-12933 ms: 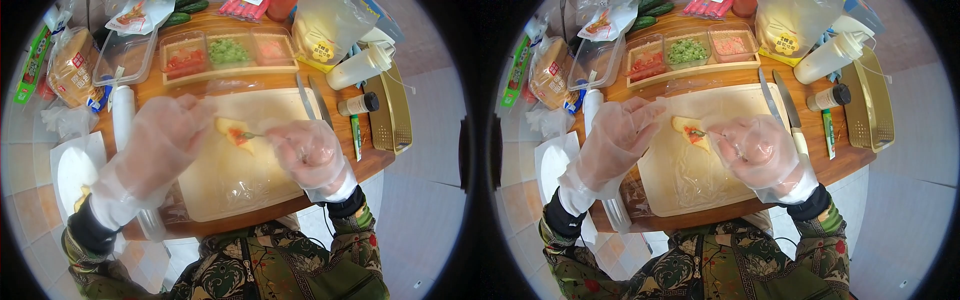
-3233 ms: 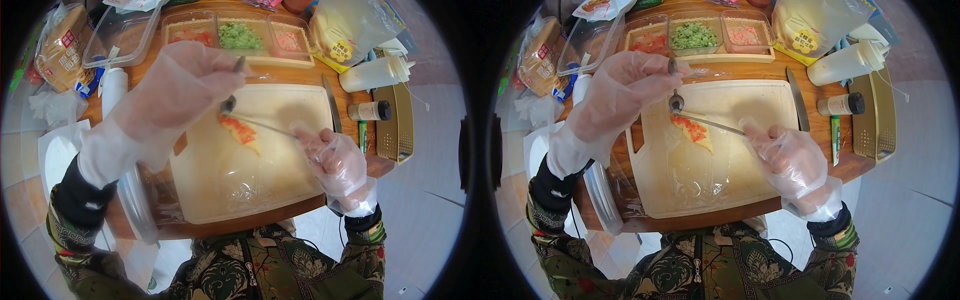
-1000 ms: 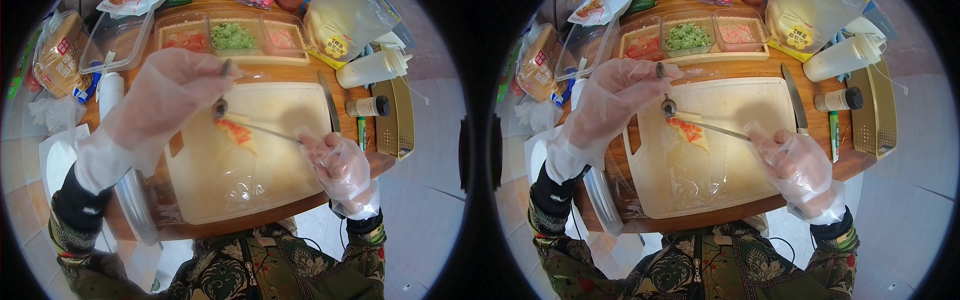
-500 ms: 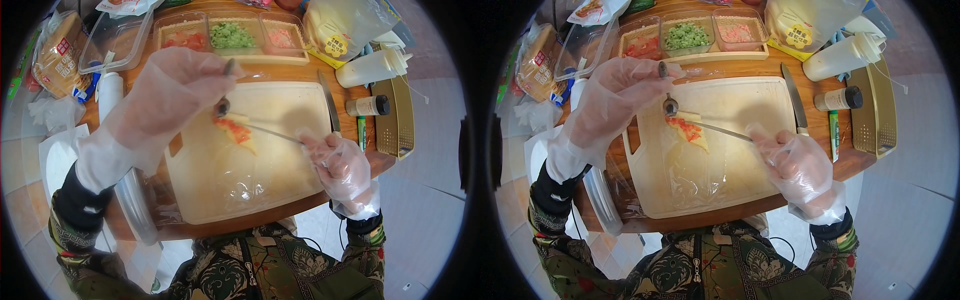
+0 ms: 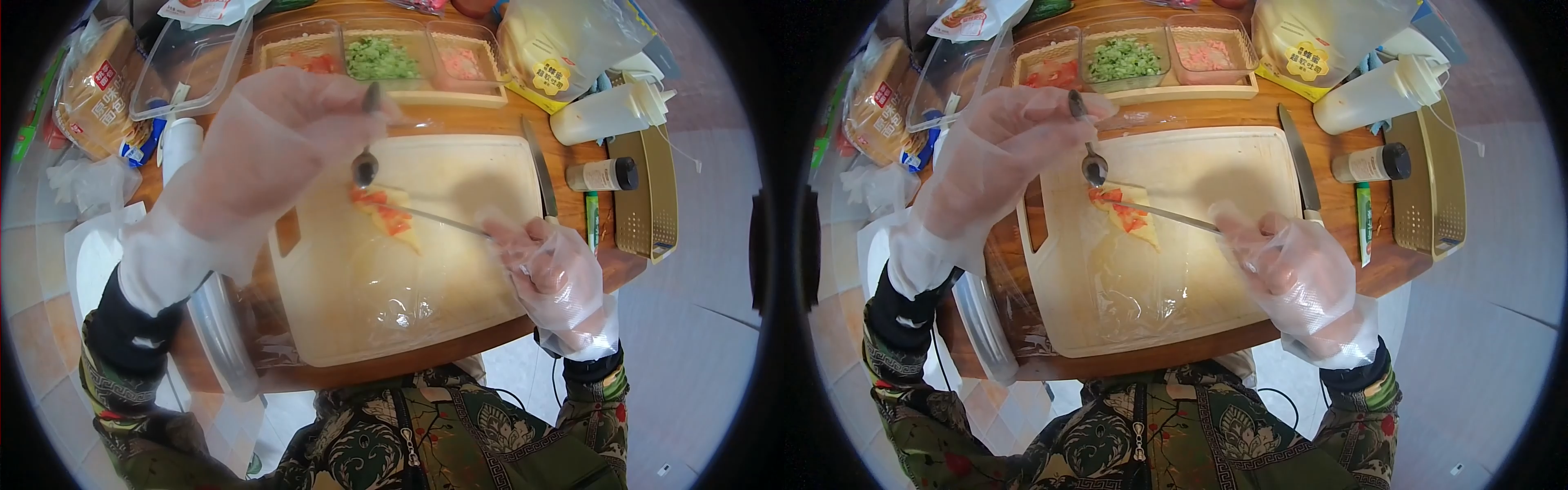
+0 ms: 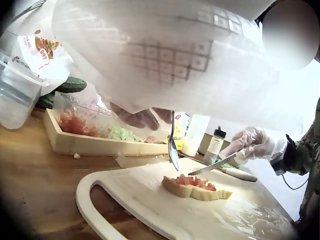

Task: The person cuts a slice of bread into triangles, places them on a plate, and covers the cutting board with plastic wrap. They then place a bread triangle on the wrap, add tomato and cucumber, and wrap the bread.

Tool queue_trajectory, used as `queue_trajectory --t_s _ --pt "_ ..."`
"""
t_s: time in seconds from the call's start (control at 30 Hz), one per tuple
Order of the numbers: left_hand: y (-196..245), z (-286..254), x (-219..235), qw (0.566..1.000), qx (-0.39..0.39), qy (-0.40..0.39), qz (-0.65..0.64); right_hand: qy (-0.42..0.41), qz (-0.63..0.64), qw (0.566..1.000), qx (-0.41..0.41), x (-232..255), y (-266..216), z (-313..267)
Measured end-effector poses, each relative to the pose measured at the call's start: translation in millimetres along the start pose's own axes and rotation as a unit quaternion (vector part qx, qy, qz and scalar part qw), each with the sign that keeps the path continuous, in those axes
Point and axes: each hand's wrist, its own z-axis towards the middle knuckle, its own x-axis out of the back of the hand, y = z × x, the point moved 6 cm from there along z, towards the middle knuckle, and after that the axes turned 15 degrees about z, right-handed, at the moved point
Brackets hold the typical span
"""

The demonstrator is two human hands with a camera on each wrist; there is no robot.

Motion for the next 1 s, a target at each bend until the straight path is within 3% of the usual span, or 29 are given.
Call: queue_trajectory --t_s 0.23,0.77,1.0 --pt "-2.2 -2.1 8.2 0.999 0.042 -0.005 0.010 0.002 -0.007 1.000 0.016 -0.8 -11.7 13.3" --pt "-6.2 -4.8 10.6 0.998 0.046 -0.003 0.032 0.021 -0.013 0.999 0.035 -1.6 -9.7 13.8" --pt "-8.6 -4.4 7.3 0.999 0.049 -0.001 0.001 0.016 -0.003 1.000 0.007 -1.1 -0.6 8.9"
